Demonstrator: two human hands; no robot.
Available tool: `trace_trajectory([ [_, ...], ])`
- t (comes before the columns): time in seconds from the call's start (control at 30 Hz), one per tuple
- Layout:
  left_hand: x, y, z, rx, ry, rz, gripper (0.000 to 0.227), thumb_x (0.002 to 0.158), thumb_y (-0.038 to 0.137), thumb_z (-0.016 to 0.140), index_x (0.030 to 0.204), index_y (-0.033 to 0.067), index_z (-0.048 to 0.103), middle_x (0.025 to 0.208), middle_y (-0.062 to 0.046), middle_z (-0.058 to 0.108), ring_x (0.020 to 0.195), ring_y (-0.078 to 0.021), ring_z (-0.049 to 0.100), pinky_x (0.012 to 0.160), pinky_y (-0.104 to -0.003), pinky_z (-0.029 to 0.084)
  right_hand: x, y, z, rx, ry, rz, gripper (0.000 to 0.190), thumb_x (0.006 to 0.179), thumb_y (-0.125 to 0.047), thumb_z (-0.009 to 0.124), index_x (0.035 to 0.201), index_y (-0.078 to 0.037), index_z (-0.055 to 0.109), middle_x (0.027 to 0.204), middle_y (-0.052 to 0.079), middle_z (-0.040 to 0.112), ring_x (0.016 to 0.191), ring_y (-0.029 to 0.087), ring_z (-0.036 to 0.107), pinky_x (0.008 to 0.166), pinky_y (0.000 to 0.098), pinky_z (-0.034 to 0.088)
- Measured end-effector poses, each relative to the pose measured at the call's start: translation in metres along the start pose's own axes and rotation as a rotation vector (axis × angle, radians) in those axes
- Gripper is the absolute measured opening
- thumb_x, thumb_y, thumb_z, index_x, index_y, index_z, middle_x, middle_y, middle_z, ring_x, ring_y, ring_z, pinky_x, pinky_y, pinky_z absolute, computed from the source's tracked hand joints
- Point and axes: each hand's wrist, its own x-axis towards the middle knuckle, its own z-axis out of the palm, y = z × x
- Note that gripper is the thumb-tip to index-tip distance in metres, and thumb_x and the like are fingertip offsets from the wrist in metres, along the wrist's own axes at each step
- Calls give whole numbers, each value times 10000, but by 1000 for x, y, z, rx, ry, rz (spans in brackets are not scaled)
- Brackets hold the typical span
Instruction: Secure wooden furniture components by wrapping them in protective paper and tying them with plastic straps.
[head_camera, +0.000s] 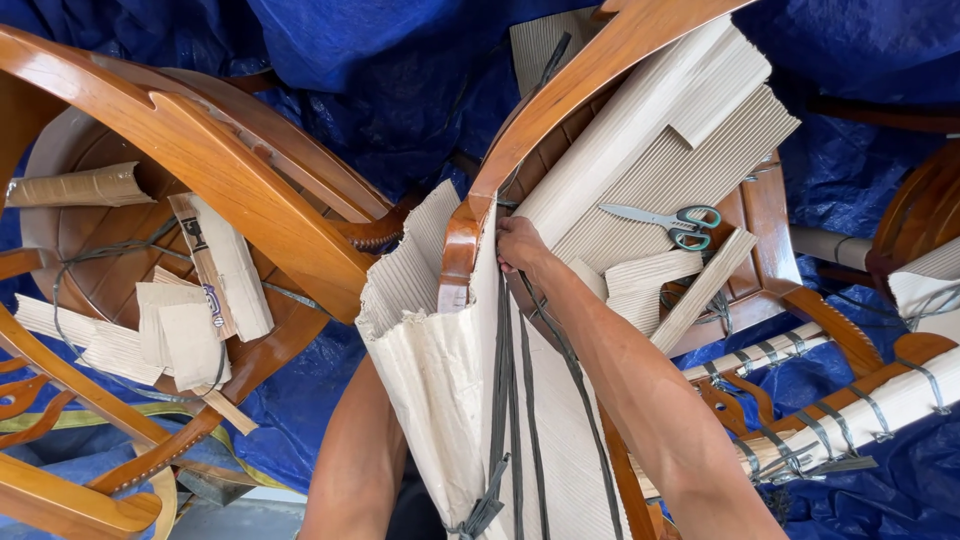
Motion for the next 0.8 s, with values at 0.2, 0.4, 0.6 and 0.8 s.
trace_trajectory([
  [0.2,29,0,93,-32,2,-18,384,957,261,525,1234,22,640,1158,-137,733,1041,-247,697,911,-377,584,2,3,-1,88,6,-16,344,1041,-83,446,1282,66,641,636,16,564,460,90,454,411,262,421],
  [0.4,31,-2,94,-68,-11,-23,381,950,262,527,1223,26,648,1144,-137,740,1028,-248,703,903,-378,589,-27,-3,-1,12,16,-48,368,1019,-65,477,1351,56,582,665,57,623,483,116,525,439,284,471],
  [0.6,30,2,86,-84,-49,1,378,942,264,529,1211,30,655,1130,-137,748,1015,-250,710,895,-378,594,-91,-9,-5,-163,66,-99,429,979,-44,551,1408,-21,552,742,121,662,549,154,619,522,295,576],
  [0.8,46,-7,46,-101,-112,35,376,936,265,530,1202,33,662,1119,-137,754,1004,-251,715,889,-379,598,-177,-19,-18,103,107,-229,432,912,60,522,1337,9,583,947,115,754,558,110,516,474,289,448],
])
